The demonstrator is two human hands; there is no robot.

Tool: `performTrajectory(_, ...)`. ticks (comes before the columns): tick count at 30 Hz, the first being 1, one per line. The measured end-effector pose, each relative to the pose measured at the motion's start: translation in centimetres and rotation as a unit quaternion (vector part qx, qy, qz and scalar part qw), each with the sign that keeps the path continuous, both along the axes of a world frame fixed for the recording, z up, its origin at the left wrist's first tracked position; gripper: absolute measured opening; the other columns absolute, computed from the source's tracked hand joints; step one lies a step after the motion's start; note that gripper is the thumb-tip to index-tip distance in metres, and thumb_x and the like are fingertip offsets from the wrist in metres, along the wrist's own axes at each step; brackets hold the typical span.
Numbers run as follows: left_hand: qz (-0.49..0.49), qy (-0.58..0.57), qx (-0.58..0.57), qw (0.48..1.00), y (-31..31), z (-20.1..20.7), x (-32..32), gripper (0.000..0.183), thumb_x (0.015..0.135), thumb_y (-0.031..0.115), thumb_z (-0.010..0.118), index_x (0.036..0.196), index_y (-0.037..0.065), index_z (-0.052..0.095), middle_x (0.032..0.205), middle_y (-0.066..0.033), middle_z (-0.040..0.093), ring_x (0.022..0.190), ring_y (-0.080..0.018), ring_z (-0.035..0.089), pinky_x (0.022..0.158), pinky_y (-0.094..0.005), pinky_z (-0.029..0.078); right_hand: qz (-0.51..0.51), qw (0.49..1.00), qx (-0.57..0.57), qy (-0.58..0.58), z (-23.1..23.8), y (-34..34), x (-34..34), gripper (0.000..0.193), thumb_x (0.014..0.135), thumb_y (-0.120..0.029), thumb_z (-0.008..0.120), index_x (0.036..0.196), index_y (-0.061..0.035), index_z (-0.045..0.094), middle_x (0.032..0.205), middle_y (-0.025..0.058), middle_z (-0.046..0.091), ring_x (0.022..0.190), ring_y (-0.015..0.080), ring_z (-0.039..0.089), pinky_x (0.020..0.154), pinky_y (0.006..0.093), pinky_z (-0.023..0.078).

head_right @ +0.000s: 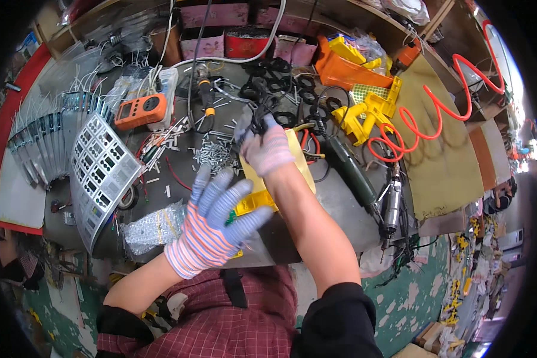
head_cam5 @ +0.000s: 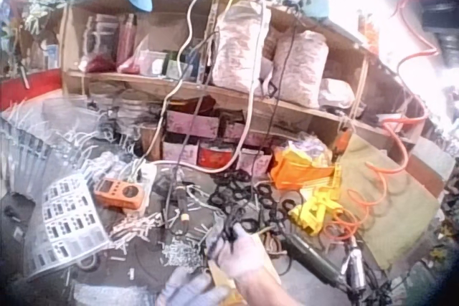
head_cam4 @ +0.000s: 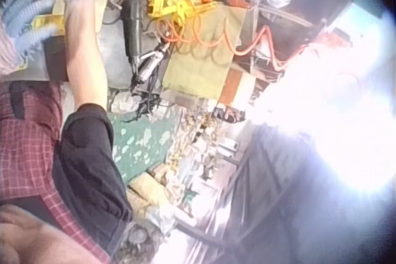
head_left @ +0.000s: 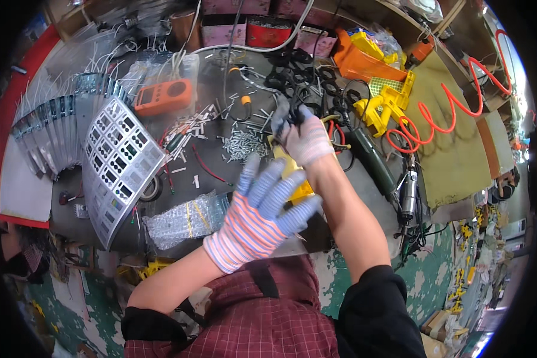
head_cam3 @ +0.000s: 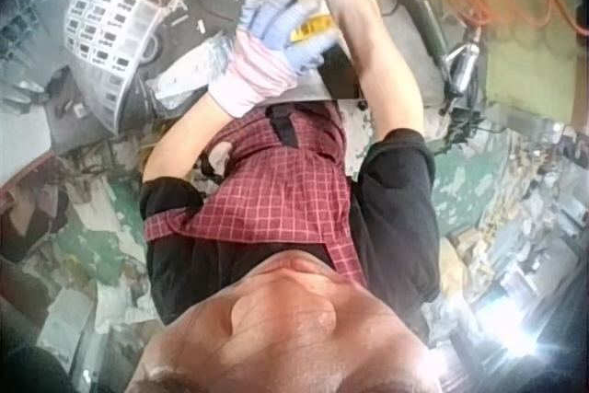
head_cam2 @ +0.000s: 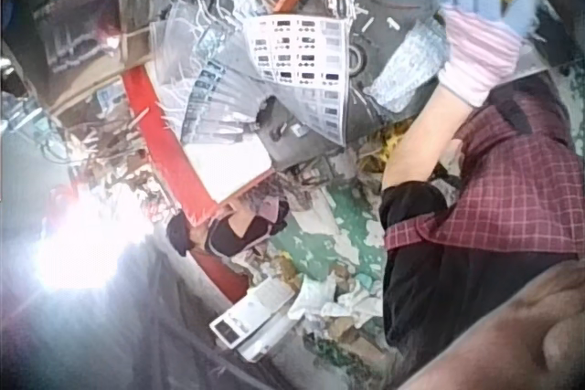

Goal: Soldering wires and components to a circuit board and placing it into a yellow casing.

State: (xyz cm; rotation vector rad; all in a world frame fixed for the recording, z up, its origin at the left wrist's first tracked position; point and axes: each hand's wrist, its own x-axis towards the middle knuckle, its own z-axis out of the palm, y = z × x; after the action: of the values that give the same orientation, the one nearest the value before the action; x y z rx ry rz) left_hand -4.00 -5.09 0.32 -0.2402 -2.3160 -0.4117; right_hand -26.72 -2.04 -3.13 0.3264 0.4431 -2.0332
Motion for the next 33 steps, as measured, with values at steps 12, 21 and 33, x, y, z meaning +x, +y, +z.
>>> performTrajectory(12, 0.033, -0.138, 0.396, 0.907, -6.1, -1.0, 2.1, 0.071, 0.091, 0.010, 0.066, 0.153, 0.007, 0.032, 0.084, -0.0131, 0.065, 0.072, -0.0218, 0.066, 0.072, -0.0325, 0.053, 0.097, 0.728, 0.299, 0.610, 5.5, 2.4, 5.6, 0.032, 0.094, -0.024, 0.066, 0.117, -0.0005, 0.064, 0.101, 0.0068, 0.066, 0.094, 0.0154, 0.063, 0.081, 0.0305, 0.053)
performTrajectory(21, 0.031, -0.132, 0.383, 0.914, -5.8, -0.5, 1.6, 0.077, 0.081, 0.001, 0.063, 0.151, 0.006, 0.032, 0.116, -0.0236, 0.065, 0.096, -0.0428, 0.067, 0.079, -0.0438, 0.056, 0.108, 0.612, 0.174, 0.764, 6.6, 3.8, 12.0, 0.036, 0.088, -0.012, 0.073, 0.121, -0.0023, 0.064, 0.096, 0.0062, 0.067, 0.095, 0.0141, 0.063, 0.085, 0.0301, 0.050)
performTrajectory(33, 0.042, -0.118, 0.504, 0.854, -6.4, -2.5, 3.4, 0.014, 0.090, 0.009, 0.068, 0.102, 0.002, 0.064, 0.093, -0.0102, 0.071, 0.084, -0.0192, 0.068, 0.097, -0.0357, 0.049, 0.060, 0.760, 0.154, 0.628, 5.6, 2.4, 13.6, 0.038, 0.089, -0.006, 0.071, 0.124, -0.0035, 0.059, 0.094, 0.0021, 0.067, 0.089, 0.0092, 0.062, 0.082, 0.0253, 0.051)
